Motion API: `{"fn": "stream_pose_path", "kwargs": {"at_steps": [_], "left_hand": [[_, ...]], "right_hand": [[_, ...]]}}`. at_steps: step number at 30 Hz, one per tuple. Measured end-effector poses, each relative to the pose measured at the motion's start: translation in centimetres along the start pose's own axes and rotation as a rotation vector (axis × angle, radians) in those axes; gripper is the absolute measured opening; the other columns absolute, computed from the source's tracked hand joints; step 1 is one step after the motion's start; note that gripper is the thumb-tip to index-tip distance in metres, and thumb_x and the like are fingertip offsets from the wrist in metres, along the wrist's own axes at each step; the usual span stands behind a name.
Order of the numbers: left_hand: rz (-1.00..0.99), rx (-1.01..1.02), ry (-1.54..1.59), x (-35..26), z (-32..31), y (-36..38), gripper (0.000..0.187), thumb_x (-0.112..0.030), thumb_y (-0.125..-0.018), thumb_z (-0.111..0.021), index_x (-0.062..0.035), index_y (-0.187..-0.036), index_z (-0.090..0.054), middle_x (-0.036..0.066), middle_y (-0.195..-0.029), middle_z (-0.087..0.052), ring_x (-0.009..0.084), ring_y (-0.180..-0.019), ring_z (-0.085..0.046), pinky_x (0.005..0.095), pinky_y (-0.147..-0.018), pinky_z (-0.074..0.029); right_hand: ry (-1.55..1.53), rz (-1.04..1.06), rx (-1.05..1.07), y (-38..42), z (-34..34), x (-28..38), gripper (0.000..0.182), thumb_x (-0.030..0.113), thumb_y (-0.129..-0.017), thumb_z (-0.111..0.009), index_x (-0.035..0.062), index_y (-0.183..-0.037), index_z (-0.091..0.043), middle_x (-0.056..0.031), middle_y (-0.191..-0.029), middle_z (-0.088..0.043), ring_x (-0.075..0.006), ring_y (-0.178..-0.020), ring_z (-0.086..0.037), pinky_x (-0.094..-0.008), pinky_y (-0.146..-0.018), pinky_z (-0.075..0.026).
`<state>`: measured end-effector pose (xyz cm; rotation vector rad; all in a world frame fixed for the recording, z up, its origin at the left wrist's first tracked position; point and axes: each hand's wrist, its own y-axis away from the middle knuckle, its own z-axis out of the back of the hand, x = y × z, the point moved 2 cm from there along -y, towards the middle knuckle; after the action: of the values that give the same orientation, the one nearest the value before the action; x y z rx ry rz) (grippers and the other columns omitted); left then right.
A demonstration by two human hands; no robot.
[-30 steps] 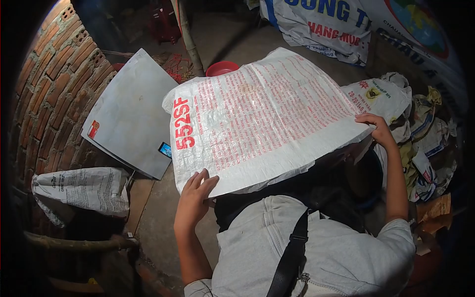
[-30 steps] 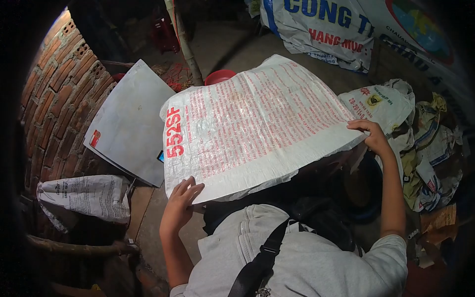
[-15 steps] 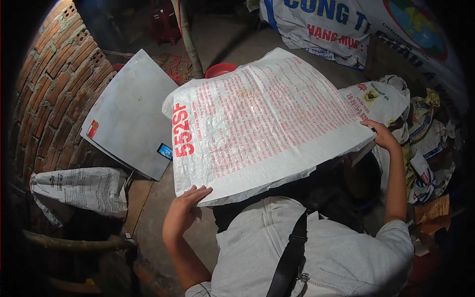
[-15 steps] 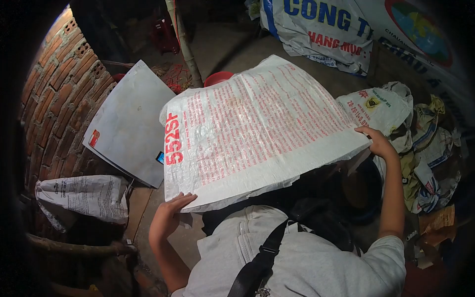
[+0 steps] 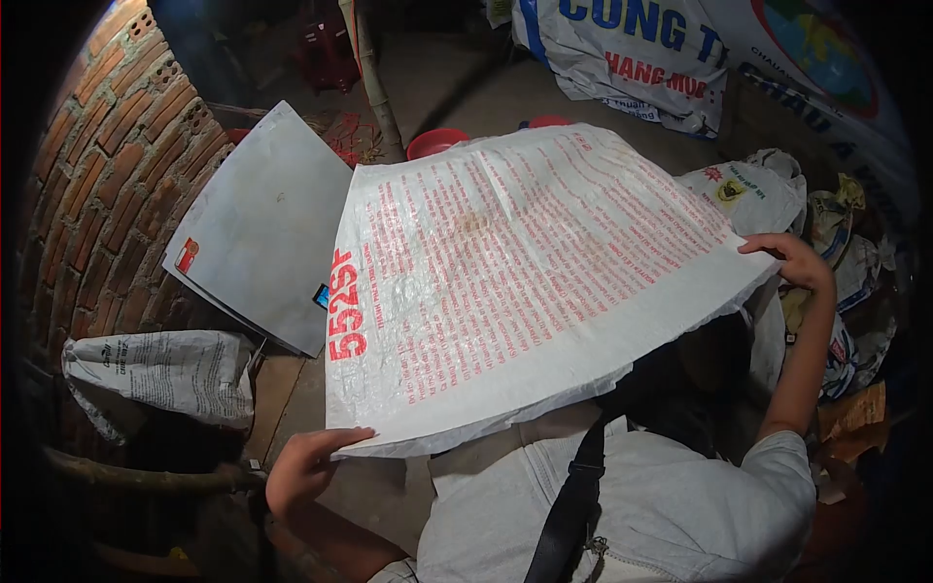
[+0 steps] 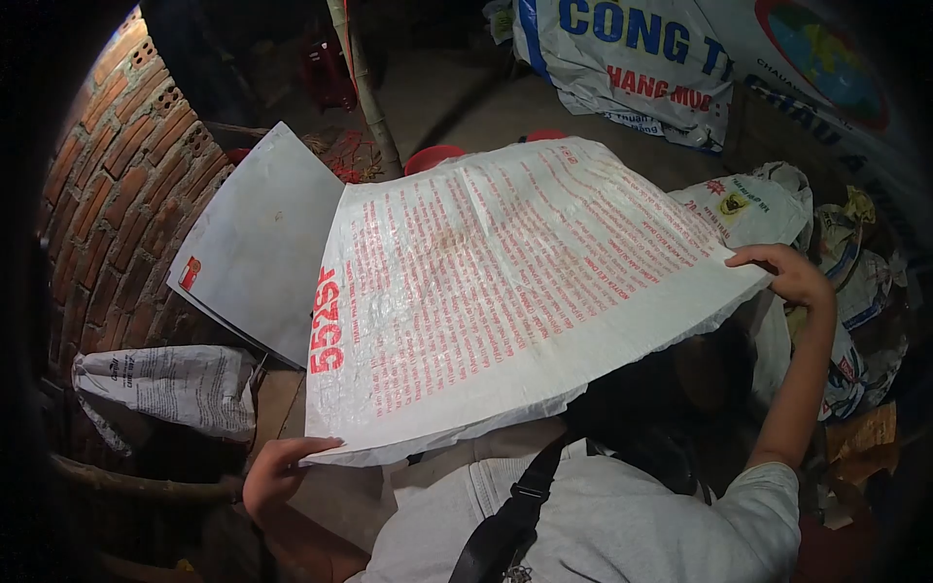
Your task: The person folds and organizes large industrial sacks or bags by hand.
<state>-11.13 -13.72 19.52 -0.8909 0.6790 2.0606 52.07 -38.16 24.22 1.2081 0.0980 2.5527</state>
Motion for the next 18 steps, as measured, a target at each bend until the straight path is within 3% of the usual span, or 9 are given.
{"fn": "stream_pose_path", "kwargs": {"at_steps": [2,3,12,16,18], "left_hand": [[0.145,-0.075,-0.025,-0.6,0.5,0.9,0.065,0.018,-0.058,-0.046,-0.0059,-0.114,-0.069,0.017,-0.103,-0.069,0.0315,-0.095,-0.069,0.0308,-0.08,-0.05],[0.077,-0.169,-0.08,-0.3,0.1,1.3,0.06,0.018,-0.058,-0.047,-0.0052,-0.109,-0.07,0.016,-0.098,-0.07,0.0309,-0.09,-0.068,0.0326,-0.079,-0.05],[0.071,-0.522,-0.417,1.3,0.2,3.6,0.056,0.019,-0.061,-0.05,-0.0035,-0.11,-0.065,0.018,-0.106,-0.067,0.0327,-0.098,-0.066,0.0363,-0.085,-0.051],[0.14,-0.521,-0.232,1.7,0.6,3.8,0.057,0.02,-0.063,-0.05,-0.0032,-0.114,-0.064,0.018,-0.104,-0.067,0.0327,-0.096,-0.067,0.0369,-0.084,-0.051],[0.176,-0.643,-0.227,2.9,0.4,3.2,0.054,0.02,-0.068,-0.05,-0.0011,-0.116,-0.062,0.019,-0.102,-0.068,0.0307,-0.098,-0.068,0.0329,-0.085,-0.05]], "right_hand": [[-0.024,-0.043,0.024,0.2,1.2,0.2,0.059,-0.02,-0.063,-0.043,0.0001,-0.113,-0.068,-0.0112,-0.12,-0.065,-0.0185,-0.115,-0.058,-0.0289,-0.103,-0.04],[-0.098,-0.055,0.009,0.7,1.2,1.1,0.054,-0.019,-0.064,-0.043,-0.0017,-0.108,-0.069,-0.011,-0.116,-0.067,-0.0176,-0.112,-0.06,-0.0282,-0.102,-0.041],[0.084,-0.11,0.031,1.5,3.2,2.2,0.043,-0.015,-0.066,-0.045,-0.0013,-0.095,-0.072,-0.0071,-0.099,-0.071,-0.0137,-0.094,-0.065,-0.027,-0.088,-0.049],[0.185,-0.137,-0.116,2.4,2.8,3.0,0.043,-0.015,-0.064,-0.043,0.0004,-0.091,-0.072,-0.0065,-0.094,-0.07,-0.0133,-0.093,-0.064,-0.0264,-0.086,-0.048],[0.221,-0.07,-0.155,2.3,2.9,3.2,0.046,-0.016,-0.061,-0.04,0.0011,-0.091,-0.07,-0.0059,-0.091,-0.068,-0.0139,-0.093,-0.063,-0.026,-0.087,-0.046]]}}
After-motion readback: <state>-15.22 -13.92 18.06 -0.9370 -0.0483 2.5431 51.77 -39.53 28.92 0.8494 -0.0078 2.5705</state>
